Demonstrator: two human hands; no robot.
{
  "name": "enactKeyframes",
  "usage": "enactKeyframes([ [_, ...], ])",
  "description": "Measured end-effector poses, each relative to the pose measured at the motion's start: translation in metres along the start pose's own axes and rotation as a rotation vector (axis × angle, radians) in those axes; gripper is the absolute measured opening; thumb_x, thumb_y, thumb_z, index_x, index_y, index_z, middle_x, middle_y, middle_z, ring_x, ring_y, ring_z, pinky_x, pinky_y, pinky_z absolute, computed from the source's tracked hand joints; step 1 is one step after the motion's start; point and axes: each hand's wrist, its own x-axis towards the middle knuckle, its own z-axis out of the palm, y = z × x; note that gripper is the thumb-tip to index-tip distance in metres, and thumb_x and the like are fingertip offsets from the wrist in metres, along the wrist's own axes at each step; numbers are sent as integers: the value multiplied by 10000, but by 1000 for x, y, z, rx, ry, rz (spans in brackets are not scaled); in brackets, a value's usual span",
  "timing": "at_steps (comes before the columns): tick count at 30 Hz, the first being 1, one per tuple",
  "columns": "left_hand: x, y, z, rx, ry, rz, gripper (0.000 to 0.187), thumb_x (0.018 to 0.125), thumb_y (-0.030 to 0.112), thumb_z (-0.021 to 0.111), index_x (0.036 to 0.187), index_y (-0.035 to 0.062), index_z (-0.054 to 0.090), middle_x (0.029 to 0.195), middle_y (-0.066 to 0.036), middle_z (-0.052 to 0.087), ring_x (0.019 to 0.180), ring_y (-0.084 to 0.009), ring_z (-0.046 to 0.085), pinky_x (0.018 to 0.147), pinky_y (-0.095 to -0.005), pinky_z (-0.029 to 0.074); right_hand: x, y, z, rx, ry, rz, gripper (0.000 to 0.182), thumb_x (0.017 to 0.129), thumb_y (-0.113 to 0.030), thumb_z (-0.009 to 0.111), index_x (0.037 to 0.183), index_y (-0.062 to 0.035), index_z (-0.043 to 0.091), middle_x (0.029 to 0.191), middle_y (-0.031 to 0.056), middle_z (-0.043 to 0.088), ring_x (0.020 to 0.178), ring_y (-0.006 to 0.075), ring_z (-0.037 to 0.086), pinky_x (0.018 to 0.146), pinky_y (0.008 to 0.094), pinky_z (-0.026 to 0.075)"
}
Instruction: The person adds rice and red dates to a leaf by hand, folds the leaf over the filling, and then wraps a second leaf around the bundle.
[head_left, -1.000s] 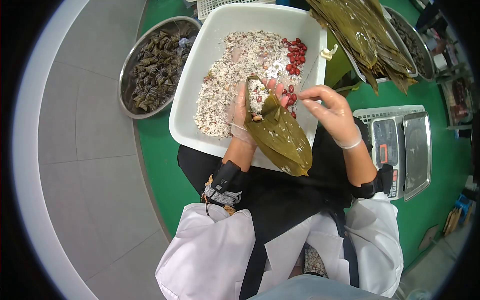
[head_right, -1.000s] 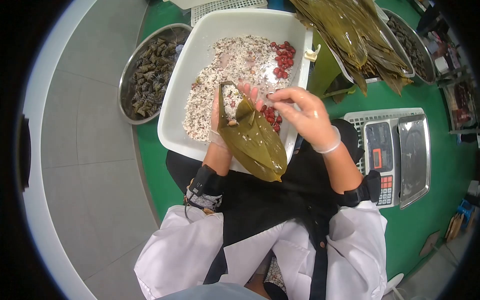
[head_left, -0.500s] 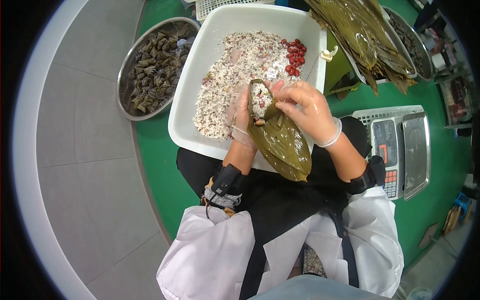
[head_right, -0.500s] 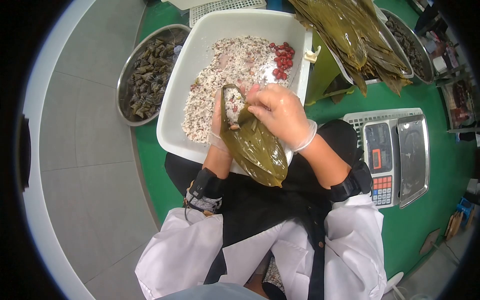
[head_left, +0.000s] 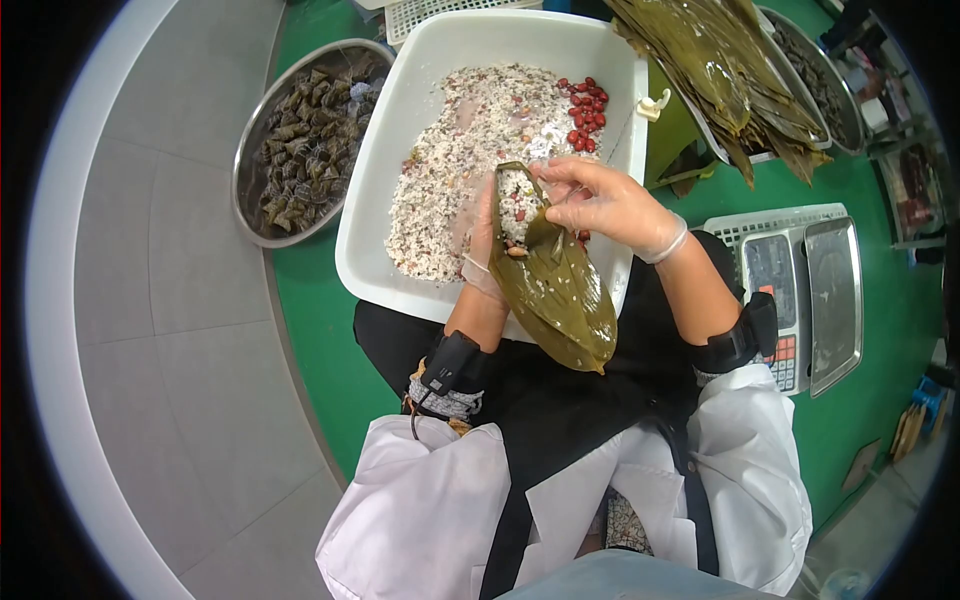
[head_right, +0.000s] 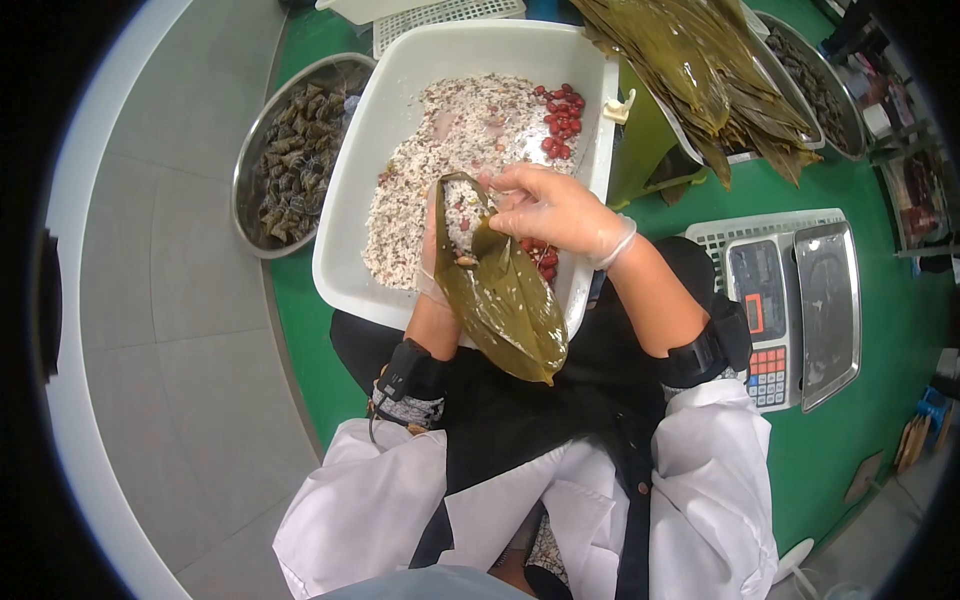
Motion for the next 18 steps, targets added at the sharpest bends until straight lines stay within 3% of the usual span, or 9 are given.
enactKeyframes([
  [2, 0, 0, -1, 82, 26, 41, 637, 930, 554, 321, 1373, 97, 337, 1349, -209, 409, 1171, -347, 505, 870, -501, 513, 1, 4, 0, 101, -20, 85, 348, 807, -71, 675, 1131, 6, 574, 1154, 43, 532, 865, 93, 505, 755, 235, 447],
  [4, 0, -2, 2, -117, -19, 31, 631, 932, 550, 323, 1375, 101, 347, 1328, -189, 431, 1143, -325, 528, 858, -487, 525, 1, 0, 1, 41, -18, 175, 318, 803, -42, 671, 1100, 7, 569, 1224, 20, 510, 875, 74, 489, 741, 221, 437],
  [8, 1, -3, 1, -122, 71, 20, 609, 938, 540, 320, 1360, 104, 371, 1298, -175, 453, 1117, -317, 544, 840, -467, 540, 3, 3, 1, 91, -15, 126, 297, 801, -27, 667, 1076, 10, 559, 1275, 30, 498, 847, 67, 488, 723, 217, 435],
  [11, 1, -2, -1, -69, -39, 2, 592, 944, 522, 325, 1344, 91, 390, 1278, -169, 462, 1104, -309, 552, 835, -450, 546, 4, 5, 1, 171, -20, 167, 304, 796, -21, 668, 1071, 12, 543, 1312, 45, 481, 822, 64, 483, 692, 225, 437],
  [13, 1, -2, 2, -174, 31, -10, 583, 946, 501, 347, 1336, 71, 390, 1228, -162, 499, 1064, -310, 575, 816, -448, 552, 3, 6, 1, 238, 2, 143, 376, 770, -101, 729, 1075, 31, 552, 826, 37, 560, 667, 109, 557, 584, 251, 468],
  [16, 4, 0, -5, -52, -56, 16, 562, 947, 474, 369, 1320, 55, 401, 1191, -162, 534, 1015, -303, 601, 801, -445, 558, 3, 1, 4, 127, 29, 146, 349, 769, -101, 730, 1045, 16, 551, 854, 39, 562, 670, 108, 555, 583, 250, 467],
  [18, 5, 0, -3, -78, 3, 18, 554, 949, 468, 369, 1314, 54, 409, 1181, -164, 545, 1002, -300, 607, 798, -442, 560, 4, 3, 3, 82, 9, 113, 336, 767, -104, 733, 1023, 8, 547, 861, 39, 562, 673, 106, 555, 580, 248, 467],
])
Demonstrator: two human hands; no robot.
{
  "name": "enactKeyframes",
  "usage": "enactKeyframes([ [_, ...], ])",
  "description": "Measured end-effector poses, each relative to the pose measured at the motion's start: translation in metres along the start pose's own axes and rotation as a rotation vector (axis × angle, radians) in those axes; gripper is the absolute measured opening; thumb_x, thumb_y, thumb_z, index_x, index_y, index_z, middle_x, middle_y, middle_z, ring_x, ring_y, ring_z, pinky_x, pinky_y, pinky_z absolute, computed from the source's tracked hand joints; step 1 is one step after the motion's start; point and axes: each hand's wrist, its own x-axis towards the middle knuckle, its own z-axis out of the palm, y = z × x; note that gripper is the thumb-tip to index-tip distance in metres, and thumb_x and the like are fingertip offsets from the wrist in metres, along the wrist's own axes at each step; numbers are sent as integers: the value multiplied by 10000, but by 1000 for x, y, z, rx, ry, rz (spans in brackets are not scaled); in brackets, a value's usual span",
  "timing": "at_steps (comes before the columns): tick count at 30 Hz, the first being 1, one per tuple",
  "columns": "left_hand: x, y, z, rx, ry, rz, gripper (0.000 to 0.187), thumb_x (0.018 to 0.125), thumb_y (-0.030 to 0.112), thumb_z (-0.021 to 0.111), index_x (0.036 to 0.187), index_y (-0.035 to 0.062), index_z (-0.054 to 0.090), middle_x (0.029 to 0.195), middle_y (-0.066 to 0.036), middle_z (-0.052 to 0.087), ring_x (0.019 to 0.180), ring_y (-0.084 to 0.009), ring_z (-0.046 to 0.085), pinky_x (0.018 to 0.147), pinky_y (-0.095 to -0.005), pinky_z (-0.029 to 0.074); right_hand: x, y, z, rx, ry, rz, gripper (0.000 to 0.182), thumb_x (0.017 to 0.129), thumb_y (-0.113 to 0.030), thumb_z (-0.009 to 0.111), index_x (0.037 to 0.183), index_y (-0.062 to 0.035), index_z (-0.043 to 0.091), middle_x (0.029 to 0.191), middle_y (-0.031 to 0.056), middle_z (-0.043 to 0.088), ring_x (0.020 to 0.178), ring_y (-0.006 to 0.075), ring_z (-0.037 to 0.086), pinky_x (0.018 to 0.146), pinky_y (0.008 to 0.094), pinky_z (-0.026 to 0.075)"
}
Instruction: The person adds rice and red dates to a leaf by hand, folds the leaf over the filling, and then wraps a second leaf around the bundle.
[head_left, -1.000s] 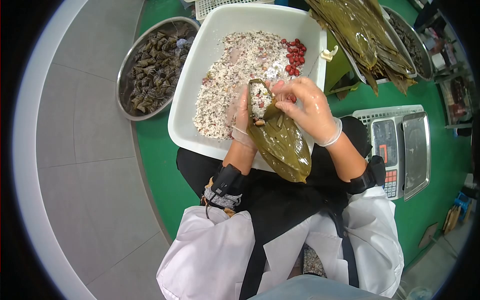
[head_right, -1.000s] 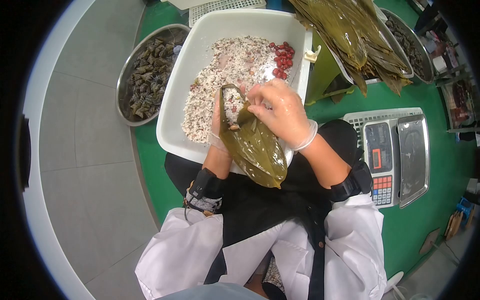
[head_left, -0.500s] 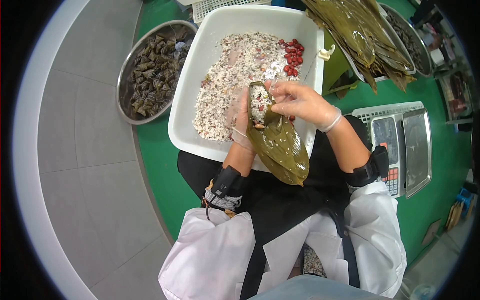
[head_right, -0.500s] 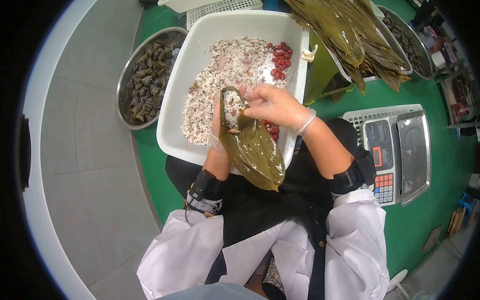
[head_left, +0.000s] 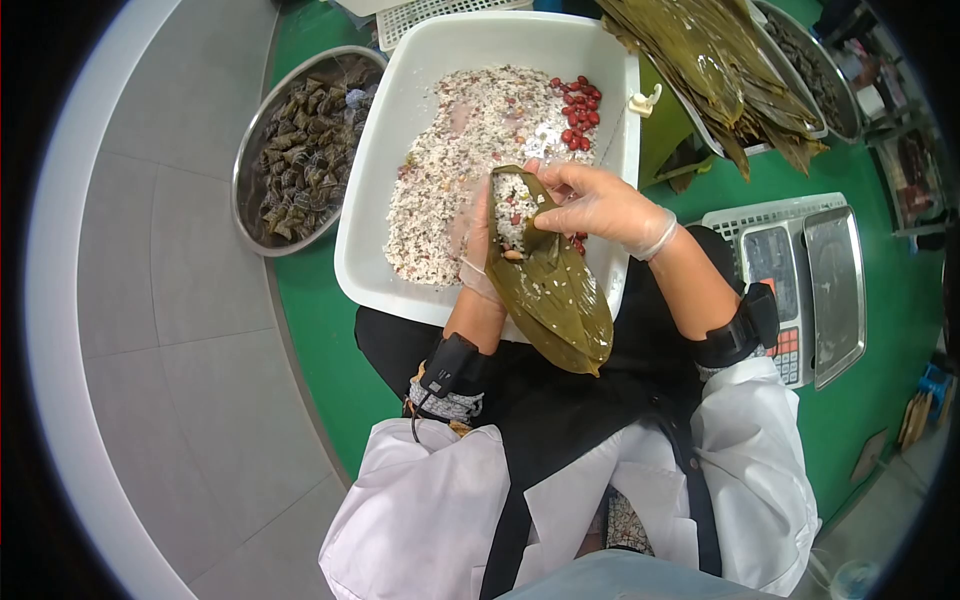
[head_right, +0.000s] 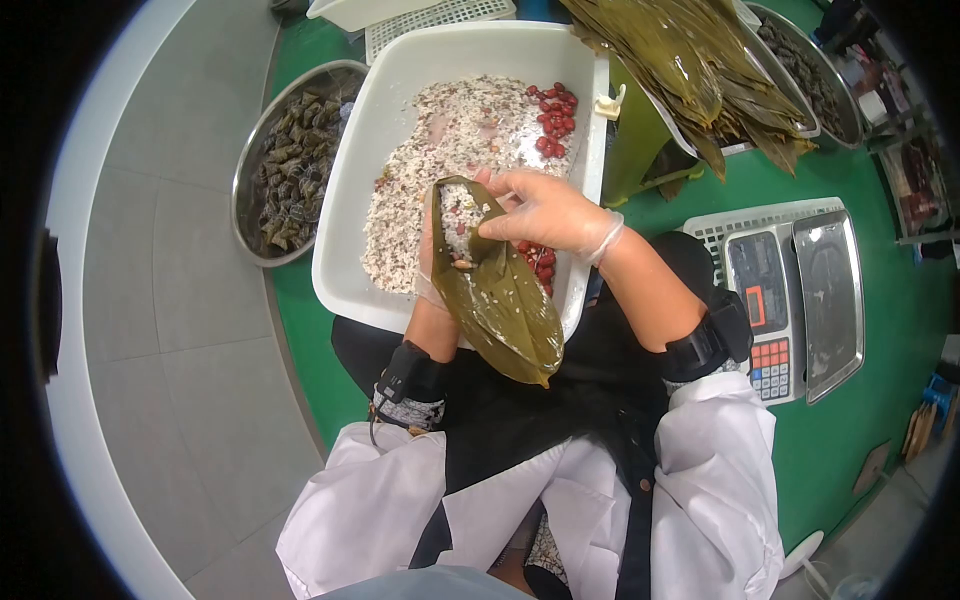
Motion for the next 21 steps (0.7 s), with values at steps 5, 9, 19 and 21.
enactKeyframes([
  [5, -2, 1, 2, -37, -35, -9, 572, 976, 457, 313, 1331, 18, 407, 1203, -170, 544, 1002, -295, 600, 828, -424, 538, -6, -12, 2, 98, -16, 51, 210, 778, -57, 703, 865, -45, 512, 959, 11, 525, 737, 73, 501, 616, 221, 436],
  [9, 0, 2, -3, -14, -19, -16, 555, 952, 478, 344, 1277, 40, 448, 1187, -173, 553, 1000, -290, 613, 813, -436, 559, -7, -5, 5, -66, 71, -9, 212, 776, -71, 713, 837, -42, 512, 961, 33, 541, 733, 86, 520, 601, 230, 445],
  [19, -4, 1, 3, -76, -32, -71, 617, 937, 520, 319, 1246, 9, 473, 1130, -198, 575, 919, -308, 642, 749, -460, 579, -8, 7, 6, -567, 308, -469, 289, 712, -190, 752, 909, -32, 611, 869, 88, 565, 843, 200, 570, 769, 322, 463],
  [21, -1, 2, 1, -78, -61, -88, 623, 935, 525, 324, 1246, 6, 471, 1132, -194, 574, 928, -304, 639, 753, -455, 578, -5, 4, 8, -380, 298, -357, 289, 728, -195, 745, 930, -29, 622, 878, 88, 577, 840, 187, 580, 760, 318, 468],
])
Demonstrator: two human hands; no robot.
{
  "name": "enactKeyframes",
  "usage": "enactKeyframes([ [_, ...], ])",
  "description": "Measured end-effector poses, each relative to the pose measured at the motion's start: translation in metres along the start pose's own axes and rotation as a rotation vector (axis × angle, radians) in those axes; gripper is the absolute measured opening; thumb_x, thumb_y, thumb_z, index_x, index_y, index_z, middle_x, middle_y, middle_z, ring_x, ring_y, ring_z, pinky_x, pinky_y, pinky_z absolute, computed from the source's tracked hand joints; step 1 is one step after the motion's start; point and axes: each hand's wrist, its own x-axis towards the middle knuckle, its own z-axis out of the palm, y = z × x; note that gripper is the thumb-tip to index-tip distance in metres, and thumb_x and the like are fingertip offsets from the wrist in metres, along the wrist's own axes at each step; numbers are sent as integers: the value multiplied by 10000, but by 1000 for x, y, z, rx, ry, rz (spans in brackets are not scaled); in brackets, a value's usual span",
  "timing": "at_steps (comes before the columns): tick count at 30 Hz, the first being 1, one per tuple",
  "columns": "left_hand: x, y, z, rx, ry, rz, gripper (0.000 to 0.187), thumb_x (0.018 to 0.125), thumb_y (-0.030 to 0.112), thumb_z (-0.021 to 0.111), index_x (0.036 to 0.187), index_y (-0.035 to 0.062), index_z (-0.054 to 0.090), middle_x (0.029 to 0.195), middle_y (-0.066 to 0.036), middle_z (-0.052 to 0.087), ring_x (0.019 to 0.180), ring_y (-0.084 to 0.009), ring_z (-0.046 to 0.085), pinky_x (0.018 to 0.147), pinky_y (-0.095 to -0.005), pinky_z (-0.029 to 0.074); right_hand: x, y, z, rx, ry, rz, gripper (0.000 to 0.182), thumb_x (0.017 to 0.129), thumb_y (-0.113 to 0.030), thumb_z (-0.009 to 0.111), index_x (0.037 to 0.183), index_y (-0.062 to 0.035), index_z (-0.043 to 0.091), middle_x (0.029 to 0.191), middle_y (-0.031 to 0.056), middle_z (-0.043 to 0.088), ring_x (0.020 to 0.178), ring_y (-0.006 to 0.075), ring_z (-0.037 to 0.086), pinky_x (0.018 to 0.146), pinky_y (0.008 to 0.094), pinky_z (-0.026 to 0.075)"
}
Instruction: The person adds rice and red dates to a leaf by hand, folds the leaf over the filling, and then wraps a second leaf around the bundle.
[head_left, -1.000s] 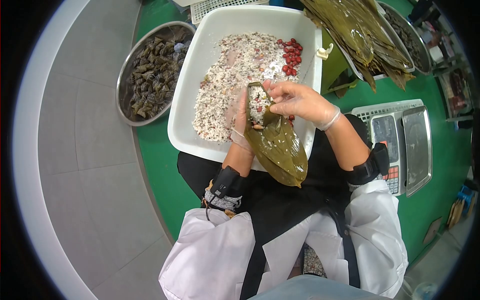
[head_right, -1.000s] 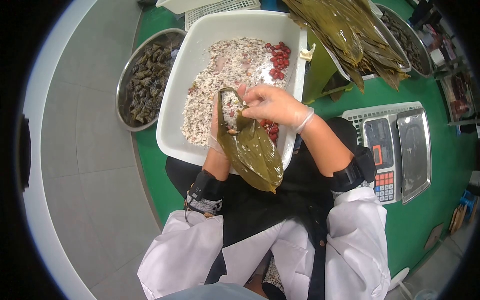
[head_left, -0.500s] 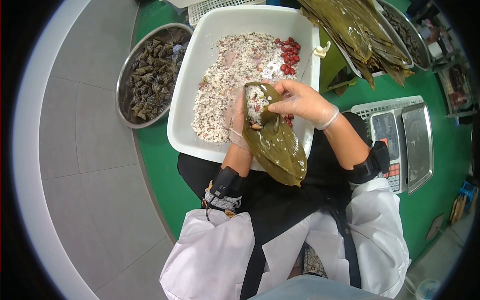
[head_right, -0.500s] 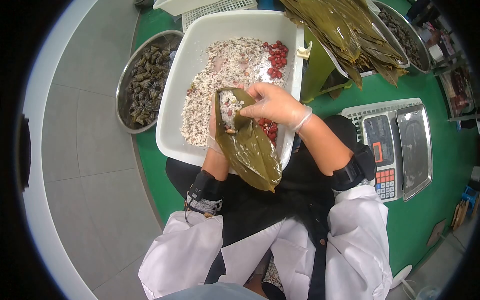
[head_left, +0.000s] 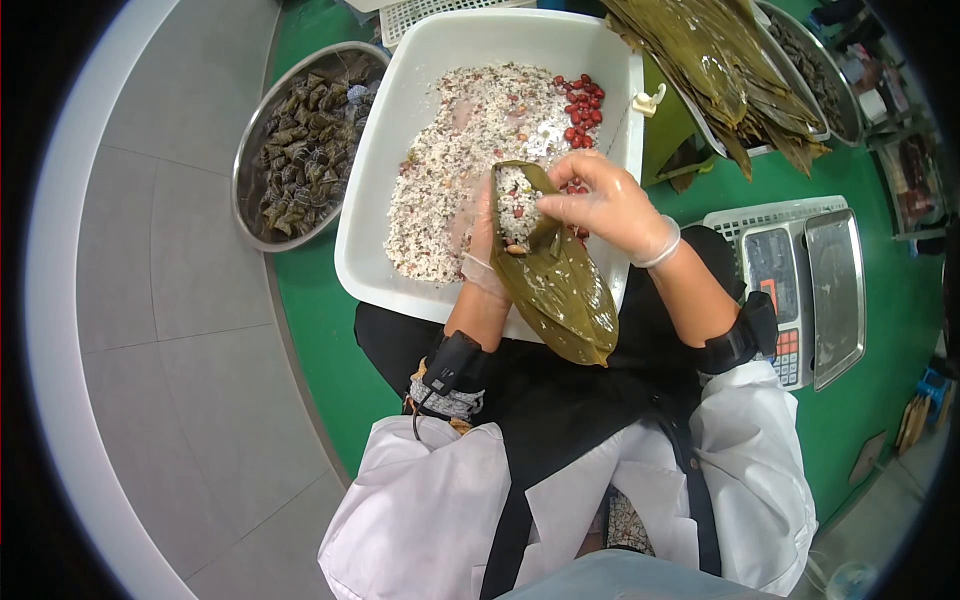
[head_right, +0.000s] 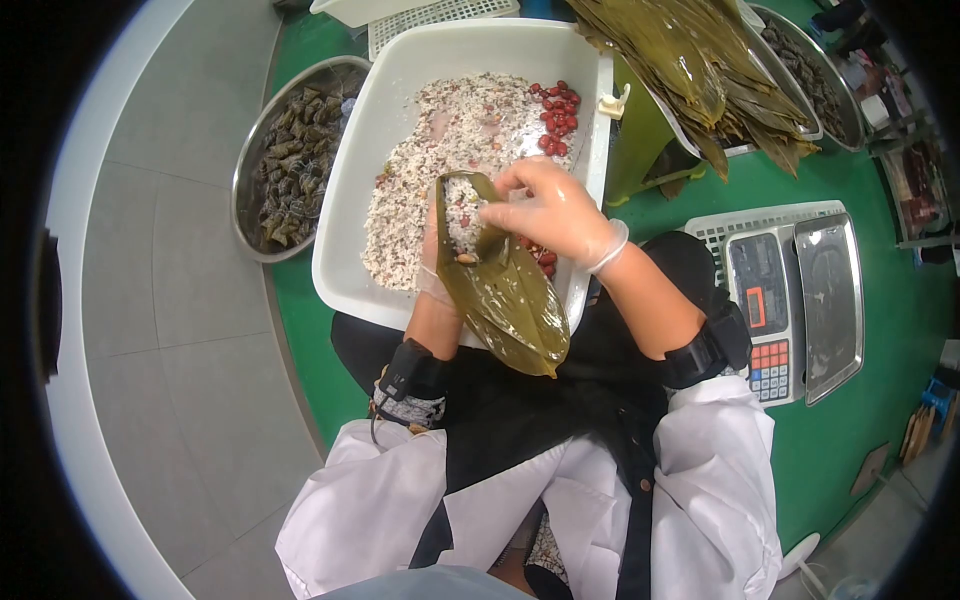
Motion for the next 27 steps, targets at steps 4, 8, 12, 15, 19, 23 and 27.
enactKeyframes([
  [4, 4, -3, 4, 21, 150, 50, 631, 933, 536, 340, 1252, 6, 464, 1144, -179, 571, 968, -290, 629, 781, -432, 572, 10, -5, 3, 247, -12, 247, 284, 772, -212, 727, 960, -16, 643, 882, 89, 605, 818, 145, 598, 731, 298, 482],
  [8, 4, 0, -8, -56, 9, -43, 611, 943, 524, 340, 1256, 14, 460, 1161, -172, 566, 999, -282, 619, 818, -420, 562, 15, 3, 10, 210, 5, 168, 245, 776, -199, 721, 912, -11, 642, 838, 78, 613, 799, 145, 593, 722, 292, 481],
  [12, 6, -1, -10, 23, 2, -16, 590, 950, 505, 351, 1272, 19, 443, 1176, -171, 560, 1009, -281, 616, 838, -427, 553, 17, -6, 10, 75, -4, 176, 199, 784, -151, 704, 917, -23, 629, 816, 43, 604, 750, 119, 568, 683, 268, 470],
  [15, 7, -2, -9, 33, 31, -6, 591, 952, 507, 352, 1287, 25, 430, 1208, -174, 543, 1039, -282, 603, 847, -433, 549, 18, -7, 10, -36, 45, 59, 187, 801, -144, 693, 934, -30, 628, 800, 25, 595, 740, 102, 554, 661, 260, 462],
  [19, 6, -6, 9, -102, 97, 26, 586, 955, 510, 346, 1290, 36, 434, 1227, -178, 536, 1059, -289, 595, 846, -444, 550, 19, -6, 12, -111, 97, -69, 168, 809, -166, 685, 893, -26, 643, 781, 39, 611, 725, 123, 563, 661, 273, 462],
  [23, 5, -3, -5, -35, 67, -10, 576, 956, 505, 350, 1278, 39, 453, 1193, -175, 561, 1021, -293, 612, 820, -449, 559, 19, -13, 9, -189, 49, -63, 166, 815, -168, 682, 893, -26, 645, 787, 44, 618, 709, 130, 563, 662, 277, 464],
  [27, 5, 0, -7, -65, -54, -67, 594, 951, 524, 334, 1270, 42, 468, 1165, -173, 578, 972, -302, 628, 778, -444, 568, 19, -10, 9, -107, 70, 38, 185, 837, -181, 672, 918, -19, 632, 786, 28, 610, 709, 105, 551, 656, 261, 463],
])
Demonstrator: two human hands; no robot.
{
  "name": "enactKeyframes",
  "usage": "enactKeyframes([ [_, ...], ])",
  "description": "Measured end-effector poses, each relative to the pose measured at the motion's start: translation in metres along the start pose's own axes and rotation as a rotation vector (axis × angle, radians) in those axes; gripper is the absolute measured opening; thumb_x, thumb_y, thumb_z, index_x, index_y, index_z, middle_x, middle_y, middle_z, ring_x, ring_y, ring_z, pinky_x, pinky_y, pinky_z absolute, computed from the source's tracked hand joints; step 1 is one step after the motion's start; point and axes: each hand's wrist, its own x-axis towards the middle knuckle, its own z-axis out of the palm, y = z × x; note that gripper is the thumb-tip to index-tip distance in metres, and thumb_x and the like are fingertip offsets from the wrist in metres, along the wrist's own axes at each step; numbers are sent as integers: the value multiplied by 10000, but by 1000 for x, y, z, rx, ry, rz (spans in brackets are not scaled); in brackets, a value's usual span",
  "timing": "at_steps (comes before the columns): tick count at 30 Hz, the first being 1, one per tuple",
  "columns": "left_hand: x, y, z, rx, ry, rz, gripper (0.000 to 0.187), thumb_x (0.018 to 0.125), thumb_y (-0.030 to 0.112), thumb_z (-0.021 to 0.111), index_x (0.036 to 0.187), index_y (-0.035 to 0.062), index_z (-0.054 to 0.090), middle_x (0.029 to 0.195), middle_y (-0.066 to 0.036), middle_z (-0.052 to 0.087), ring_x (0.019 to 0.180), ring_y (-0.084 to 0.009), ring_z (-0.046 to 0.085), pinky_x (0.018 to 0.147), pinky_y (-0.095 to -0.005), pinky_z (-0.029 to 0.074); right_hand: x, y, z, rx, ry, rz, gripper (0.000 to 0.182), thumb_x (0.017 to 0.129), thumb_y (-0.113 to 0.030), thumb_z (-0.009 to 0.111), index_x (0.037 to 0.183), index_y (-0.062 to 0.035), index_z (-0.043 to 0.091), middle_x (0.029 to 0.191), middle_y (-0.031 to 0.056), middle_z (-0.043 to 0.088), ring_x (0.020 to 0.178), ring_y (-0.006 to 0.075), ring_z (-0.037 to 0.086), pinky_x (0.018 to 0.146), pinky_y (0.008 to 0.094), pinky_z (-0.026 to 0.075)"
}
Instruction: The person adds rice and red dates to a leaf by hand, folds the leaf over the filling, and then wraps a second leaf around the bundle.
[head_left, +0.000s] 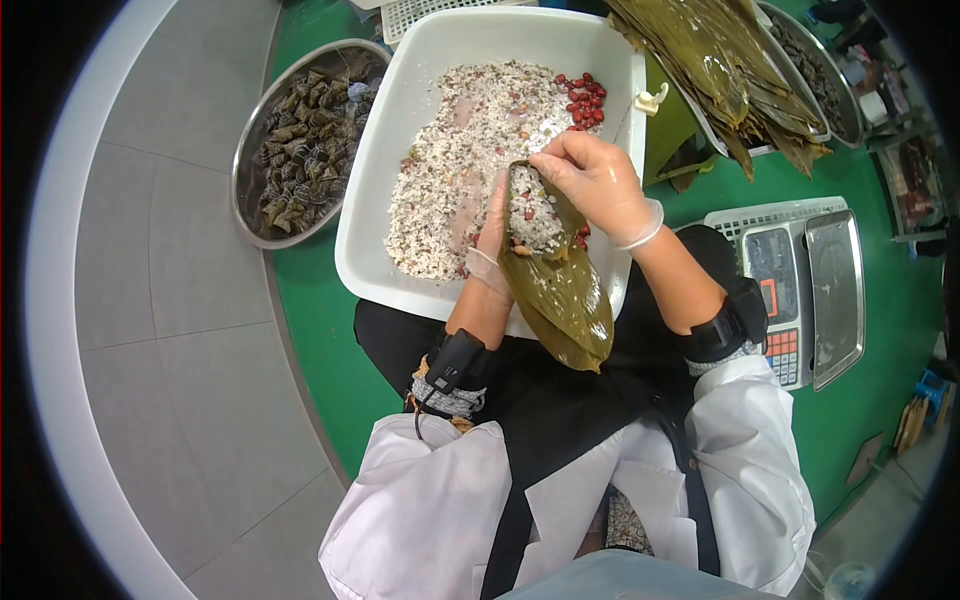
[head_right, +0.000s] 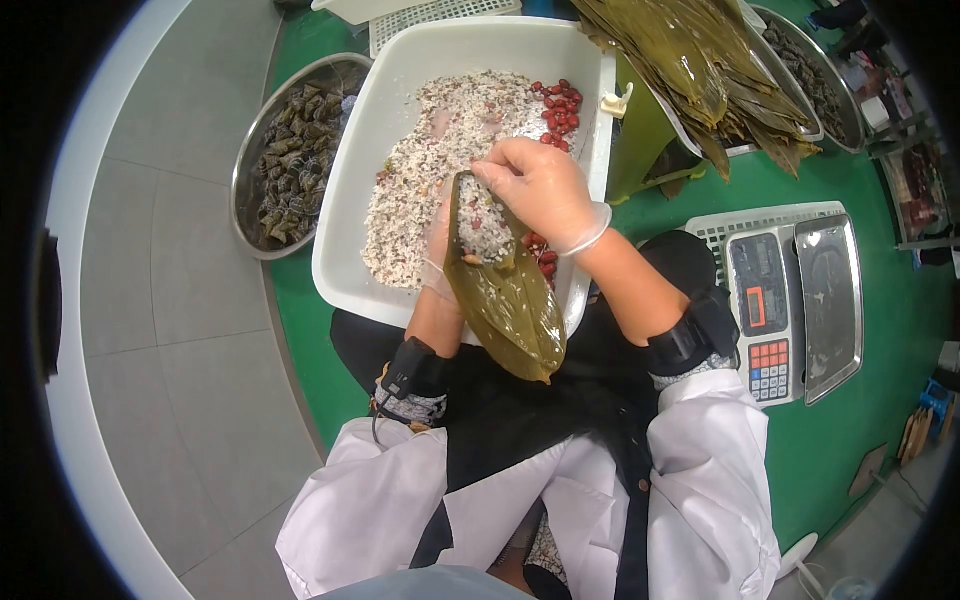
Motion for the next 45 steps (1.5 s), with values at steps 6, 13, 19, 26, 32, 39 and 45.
enactKeyframes([
  [6, -2, -2, 19, -94, 132, 30, 698, 919, 603, 295, 1252, 16, 471, 1119, -182, 596, 882, -320, 646, 713, -451, 574, -6, 15, -8, 181, -3, 101, 301, 799, -260, 705, 938, -12, 606, 755, 53, 599, 703, 139, 562, 653, 287, 460],
  [13, -1, 3, 2, 39, 65, -28, 739, 908, 634, 259, 1280, 24, 449, 1150, -186, 578, 908, -327, 638, 724, -470, 568, -14, 14, -9, -16, -77, 118, 291, 753, -251, 702, 909, -46, 566, 714, 70, 556, 666, 201, 565, 629, 321, 455],
  [19, 1, -1, 8, 103, 285, 110, 677, 932, 590, 265, 1278, 41, 454, 1140, -188, 583, 933, -320, 635, 770, -482, 562, -16, 4, -8, -46, -46, 48, 319, 760, -253, 695, 951, -53, 537, 744, 88, 549, 678, 242, 563, 640, 341, 457],
  [26, -3, 0, 3, 51, 137, 122, 623, 937, 559, 305, 1258, 53, 477, 1143, -181, 584, 957, -310, 628, 783, -479, 558, -27, 0, -29, -303, -118, -591, 95, 739, -55, 630, 832, -59, 611, 819, 92, 564, 746, 273, 570, 672, 357, 464],
  [32, -4, 7, -14, 12, 52, 81, 575, 945, 523, 327, 1229, 57, 507, 1132, -177, 591, 950, -307, 630, 783, -493, 554, -38, -9, -54, -360, -147, -569, 271, 661, 17, 617, 918, -66, 641, 975, 86, 615, 933, 304, 571, 810, 399, 445],
  [39, -3, 7, -10, -26, 120, 126, 584, 947, 516, 318, 1236, 43, 503, 1144, -189, 590, 985, -316, 621, 794, -470, 558, -50, -1, -33, -609, -81, -705, 347, 665, 39, 599, 991, -70, 637, 1069, 79, 626, 1076, 303, 553, 940, 418, 396],
  [45, -5, 3, -5, 28, 104, 106, 600, 946, 512, 315, 1222, 12, 500, 1155, -199, 580, 1045, -314, 594, 855, -487, 531, -39, -4, -45, -440, -37, -741, 306, 707, 48, 579, 991, -59, 618, 971, 102, 626, 982, 302, 585, 886, 416, 435],
])
